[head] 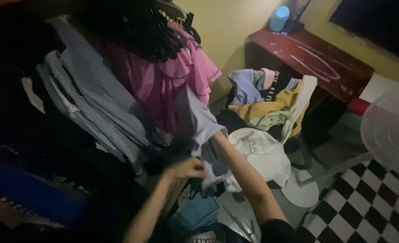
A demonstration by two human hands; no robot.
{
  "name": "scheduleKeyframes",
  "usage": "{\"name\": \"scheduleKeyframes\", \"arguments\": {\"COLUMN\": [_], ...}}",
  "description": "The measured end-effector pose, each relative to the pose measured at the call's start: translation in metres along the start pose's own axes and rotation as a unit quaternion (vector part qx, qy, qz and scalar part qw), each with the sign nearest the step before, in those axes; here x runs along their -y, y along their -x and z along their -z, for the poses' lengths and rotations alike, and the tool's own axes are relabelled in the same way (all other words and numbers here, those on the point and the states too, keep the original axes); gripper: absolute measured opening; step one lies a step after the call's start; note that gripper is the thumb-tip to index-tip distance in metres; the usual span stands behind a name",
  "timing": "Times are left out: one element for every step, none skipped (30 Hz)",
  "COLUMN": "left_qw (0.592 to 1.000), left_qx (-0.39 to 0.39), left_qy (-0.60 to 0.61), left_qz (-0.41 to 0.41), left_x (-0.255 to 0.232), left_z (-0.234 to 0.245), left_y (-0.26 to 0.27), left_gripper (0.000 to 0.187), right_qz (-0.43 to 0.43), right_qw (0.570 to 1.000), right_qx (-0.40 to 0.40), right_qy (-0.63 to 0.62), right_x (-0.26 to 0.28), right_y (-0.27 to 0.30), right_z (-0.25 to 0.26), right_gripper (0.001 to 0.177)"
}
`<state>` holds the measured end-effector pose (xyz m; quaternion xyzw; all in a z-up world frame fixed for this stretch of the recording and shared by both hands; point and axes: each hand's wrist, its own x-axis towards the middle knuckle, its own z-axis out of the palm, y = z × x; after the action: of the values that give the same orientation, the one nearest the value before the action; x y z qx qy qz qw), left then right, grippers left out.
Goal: The person repeatedly picks up garments from a pile on a chair, places them onto hangers, and hangs them in a closet. The person handles shirts, tops, and dresses one at a time, adjusting them on the hangers before placing them on the closet rod.
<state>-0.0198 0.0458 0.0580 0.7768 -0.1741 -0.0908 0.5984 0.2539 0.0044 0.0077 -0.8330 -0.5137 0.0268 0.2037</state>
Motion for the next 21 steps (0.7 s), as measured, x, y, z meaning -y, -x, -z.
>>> {"name": "scheduleKeyframes", "arguments": {"left_qw": [0.998, 0.994, 0.974, 0.93, 0.882, 0.781, 0.761, 0.738, 0.711, 0.758, 0.8, 0.836, 0.832, 0.827, 0.822, 0.829, 0.828, 0.825, 0.817, 0.815, 0.811], "left_qx": [0.007, -0.099, -0.204, -0.353, -0.419, -0.457, -0.438, -0.418, -0.395, -0.378, -0.355, -0.329, -0.361, -0.392, -0.422, -0.439, -0.455, -0.485, -0.517, -0.51, -0.503], "left_qy": [-0.032, -0.039, -0.047, -0.01, -0.213, -0.403, -0.456, -0.507, -0.559, -0.523, -0.482, -0.437, -0.42, -0.402, -0.383, -0.338, -0.29, -0.267, -0.245, -0.256, -0.266], "left_qz": [-0.053, 0.015, 0.083, 0.102, -0.018, -0.138, -0.146, -0.152, -0.163, -0.095, -0.025, 0.046, 0.03, 0.014, -0.001, 0.077, 0.154, 0.115, 0.074, 0.103, 0.135], "left_x": [-0.006, -0.012, -0.021, -0.03, -0.04, -0.049, -0.056, -0.059, -0.061, -0.06, -0.057, -0.053, -0.052, -0.055, -0.06, -0.069, -0.078, -0.085, -0.092, -0.096, -0.095], "left_z": [0.021, 0.043, 0.064, 0.081, 0.095, 0.108, 0.116, 0.122, 0.132, 0.14, 0.145, 0.15, 0.16, 0.17, 0.172, 0.175, 0.179, 0.178, 0.183, 0.186, 0.188], "left_y": [0.007, 0.008, 0.005, -0.002, -0.003, -0.002, -0.01, -0.016, -0.024, -0.032, -0.038, -0.04, -0.035, -0.027, -0.025, -0.012, 0.006, 0.014, 0.022, 0.025, 0.031], "left_gripper": [0.026, 0.025, 0.024, 0.024, 0.037, 0.054, 0.061, 0.068, 0.076, 0.064, 0.053, 0.043, 0.039, 0.036, 0.034, 0.036, 0.039, 0.037, 0.035, 0.034, 0.032], "right_qz": [-0.008, -0.01, -0.016, -0.019, -0.021, -0.022, -0.025, -0.03, -0.034, -0.04, -0.043, -0.049, -0.057, -0.064, -0.07, -0.072, -0.069, -0.064, -0.064, -0.06, -0.069], "right_qw": [1.0, 1.0, 0.999, 0.999, 0.999, 0.998, 0.998, 0.997, 0.997, 0.997, 0.996, 0.995, 0.994, 0.993, 0.992, 0.988, 0.982, 0.975, 0.961, 0.941, 0.914], "right_qx": [0.012, 0.021, 0.03, 0.037, 0.043, 0.048, 0.057, 0.062, 0.063, 0.065, 0.068, 0.069, 0.071, 0.069, 0.066, 0.056, 0.044, 0.029, 0.007, -0.018, -0.035], "right_qy": [-0.002, -0.005, -0.008, -0.012, -0.016, -0.02, -0.025, -0.027, -0.029, -0.031, -0.037, -0.044, -0.055, -0.07, -0.085, -0.126, -0.168, -0.211, -0.269, -0.333, -0.399], "right_x": [-0.007, -0.01, -0.017, -0.021, -0.024, -0.027, -0.032, -0.036, -0.042, -0.048, -0.052, -0.056, -0.06, -0.065, -0.067, -0.067, -0.064, -0.058, -0.042, -0.024, -0.002], "right_y": [0.013, 0.02, 0.031, 0.037, 0.044, 0.05, 0.058, 0.064, 0.068, 0.072, 0.08, 0.087, 0.094, 0.104, 0.115, 0.126, 0.132, 0.138, 0.139, 0.141, 0.145], "right_z": [0.0, 0.001, 0.003, 0.006, 0.007, 0.007, 0.009, 0.011, 0.017, 0.024, 0.028, 0.033, 0.039, 0.046, 0.054, 0.062, 0.075, 0.091, 0.12, 0.15, 0.177], "right_gripper": [0.049, 0.049, 0.049, 0.049, 0.049, 0.05, 0.05, 0.05, 0.05, 0.05, 0.05, 0.05, 0.051, 0.051, 0.051, 0.051, 0.051, 0.051, 0.051, 0.052, 0.052]}}
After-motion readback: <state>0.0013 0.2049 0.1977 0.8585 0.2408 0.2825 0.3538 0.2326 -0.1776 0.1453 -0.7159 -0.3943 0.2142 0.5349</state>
